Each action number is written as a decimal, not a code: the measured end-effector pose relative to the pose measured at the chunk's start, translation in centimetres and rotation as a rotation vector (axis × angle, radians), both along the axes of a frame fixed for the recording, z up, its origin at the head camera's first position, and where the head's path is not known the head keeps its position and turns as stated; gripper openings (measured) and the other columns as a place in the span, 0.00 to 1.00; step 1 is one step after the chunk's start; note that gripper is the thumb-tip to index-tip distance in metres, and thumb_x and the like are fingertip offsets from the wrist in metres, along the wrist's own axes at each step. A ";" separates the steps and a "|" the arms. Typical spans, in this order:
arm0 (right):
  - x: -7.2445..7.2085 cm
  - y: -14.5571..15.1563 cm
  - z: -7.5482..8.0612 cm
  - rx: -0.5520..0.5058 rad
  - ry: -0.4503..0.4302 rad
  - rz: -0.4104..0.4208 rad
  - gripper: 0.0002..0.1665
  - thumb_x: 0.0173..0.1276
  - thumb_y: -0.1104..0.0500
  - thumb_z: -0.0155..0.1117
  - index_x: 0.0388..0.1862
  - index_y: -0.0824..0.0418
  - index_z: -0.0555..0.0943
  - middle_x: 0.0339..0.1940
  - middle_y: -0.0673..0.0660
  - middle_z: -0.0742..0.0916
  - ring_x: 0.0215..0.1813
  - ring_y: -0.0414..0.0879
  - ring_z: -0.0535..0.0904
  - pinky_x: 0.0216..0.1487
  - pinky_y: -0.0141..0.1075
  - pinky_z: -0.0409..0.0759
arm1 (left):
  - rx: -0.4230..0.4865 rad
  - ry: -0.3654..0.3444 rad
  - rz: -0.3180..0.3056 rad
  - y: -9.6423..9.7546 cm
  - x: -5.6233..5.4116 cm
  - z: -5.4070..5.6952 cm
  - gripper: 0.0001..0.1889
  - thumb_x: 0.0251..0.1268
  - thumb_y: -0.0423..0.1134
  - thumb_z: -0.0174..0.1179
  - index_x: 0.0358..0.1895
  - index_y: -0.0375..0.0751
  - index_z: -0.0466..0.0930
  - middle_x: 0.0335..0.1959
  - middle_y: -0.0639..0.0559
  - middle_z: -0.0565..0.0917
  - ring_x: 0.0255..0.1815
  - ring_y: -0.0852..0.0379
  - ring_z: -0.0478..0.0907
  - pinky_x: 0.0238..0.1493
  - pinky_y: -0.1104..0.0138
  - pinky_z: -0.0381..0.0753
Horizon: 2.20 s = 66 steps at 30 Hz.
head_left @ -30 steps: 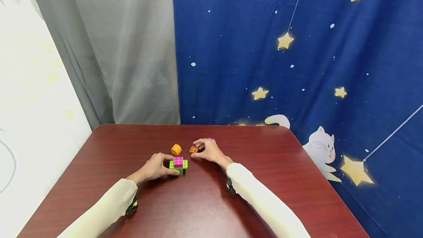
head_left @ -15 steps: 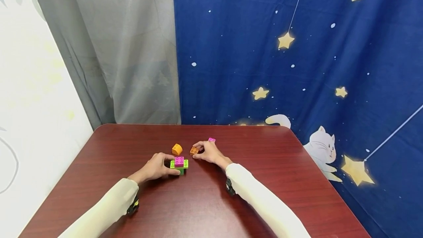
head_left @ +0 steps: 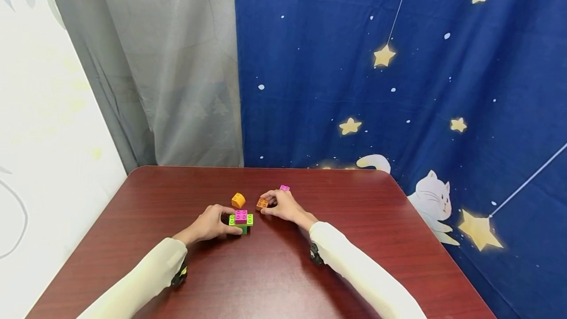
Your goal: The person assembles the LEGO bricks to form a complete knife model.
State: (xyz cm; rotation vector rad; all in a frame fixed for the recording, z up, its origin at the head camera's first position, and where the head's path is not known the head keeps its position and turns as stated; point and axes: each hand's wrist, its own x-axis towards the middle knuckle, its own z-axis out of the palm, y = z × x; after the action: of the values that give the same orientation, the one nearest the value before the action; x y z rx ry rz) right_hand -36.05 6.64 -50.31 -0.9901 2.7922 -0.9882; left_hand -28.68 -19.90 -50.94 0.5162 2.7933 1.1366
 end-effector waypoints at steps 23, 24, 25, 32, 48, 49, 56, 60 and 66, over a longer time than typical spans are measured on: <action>2.7 0.1 3.6 0.021 0.052 0.098 0.23 0.64 0.56 0.80 0.58 0.58 0.87 0.49 0.52 0.90 0.49 0.44 0.85 0.58 0.39 0.80 | -0.004 0.008 0.018 0.2 0.0 -0.2 0.28 0.49 0.51 0.83 0.53 0.41 0.89 0.37 0.57 0.87 0.34 0.59 0.77 0.38 0.64 0.80; 2.8 0.0 3.7 0.023 0.049 0.103 0.24 0.64 0.57 0.80 0.58 0.58 0.87 0.49 0.52 0.90 0.50 0.43 0.85 0.57 0.38 0.81 | -0.004 0.000 0.021 0.2 0.0 -0.2 0.29 0.49 0.51 0.83 0.53 0.40 0.89 0.38 0.57 0.87 0.34 0.59 0.77 0.37 0.64 0.80; 2.9 0.0 3.9 0.029 0.052 0.103 0.24 0.64 0.56 0.80 0.59 0.58 0.87 0.50 0.51 0.90 0.50 0.43 0.85 0.57 0.37 0.81 | -0.003 -0.005 0.023 0.2 0.1 -0.1 0.29 0.49 0.51 0.83 0.54 0.40 0.89 0.38 0.56 0.87 0.34 0.59 0.77 0.37 0.64 0.80; 3.6 -0.7 4.9 0.029 0.053 0.121 0.25 0.65 0.54 0.79 0.60 0.56 0.87 0.52 0.51 0.89 0.52 0.42 0.84 0.56 0.31 0.80 | -0.006 0.010 0.020 0.2 0.2 0.0 0.29 0.49 0.51 0.83 0.53 0.40 0.89 0.37 0.57 0.87 0.34 0.59 0.77 0.38 0.64 0.80; 4.4 -3.1 5.0 0.015 0.104 0.237 0.24 0.66 0.56 0.78 0.60 0.59 0.87 0.52 0.54 0.90 0.52 0.51 0.87 0.54 0.40 0.84 | -0.024 0.080 -0.043 -0.2 -0.3 -0.2 0.24 0.52 0.53 0.81 0.50 0.46 0.90 0.38 0.61 0.88 0.36 0.61 0.77 0.41 0.63 0.79; 4.4 -3.3 4.9 0.011 0.097 0.242 0.24 0.66 0.56 0.78 0.60 0.59 0.86 0.53 0.54 0.89 0.52 0.52 0.87 0.54 0.40 0.84 | -0.021 0.083 -0.048 -0.3 -0.3 -0.2 0.24 0.52 0.53 0.81 0.50 0.46 0.90 0.38 0.61 0.88 0.37 0.61 0.77 0.41 0.63 0.80; 4.6 -3.8 4.5 0.007 0.094 0.227 0.26 0.65 0.52 0.79 0.60 0.58 0.87 0.53 0.51 0.90 0.52 0.47 0.87 0.54 0.41 0.84 | -0.024 0.103 -0.069 -0.3 -0.2 -0.2 0.22 0.53 0.53 0.80 0.50 0.49 0.90 0.42 0.61 0.90 0.40 0.62 0.79 0.45 0.59 0.81; 4.6 -4.0 4.1 -0.018 0.117 0.213 0.25 0.63 0.49 0.80 0.57 0.57 0.88 0.50 0.48 0.91 0.49 0.45 0.88 0.51 0.40 0.85 | -0.033 0.119 -0.067 -0.3 -0.2 -0.2 0.22 0.52 0.54 0.80 0.50 0.51 0.90 0.44 0.61 0.90 0.42 0.62 0.79 0.47 0.57 0.81; 4.6 -4.2 3.9 -0.033 0.123 0.204 0.22 0.63 0.51 0.80 0.55 0.57 0.89 0.47 0.49 0.92 0.46 0.44 0.88 0.49 0.39 0.85 | -0.025 0.107 -0.064 -0.2 -0.1 -0.2 0.22 0.53 0.54 0.80 0.50 0.51 0.90 0.42 0.62 0.89 0.39 0.61 0.79 0.45 0.57 0.81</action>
State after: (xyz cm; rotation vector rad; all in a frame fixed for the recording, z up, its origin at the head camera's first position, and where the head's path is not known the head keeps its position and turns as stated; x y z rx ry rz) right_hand -31.44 2.48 -46.39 -1.3528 2.7048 -0.9802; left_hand -28.74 -20.15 -51.13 0.6792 2.8536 1.0908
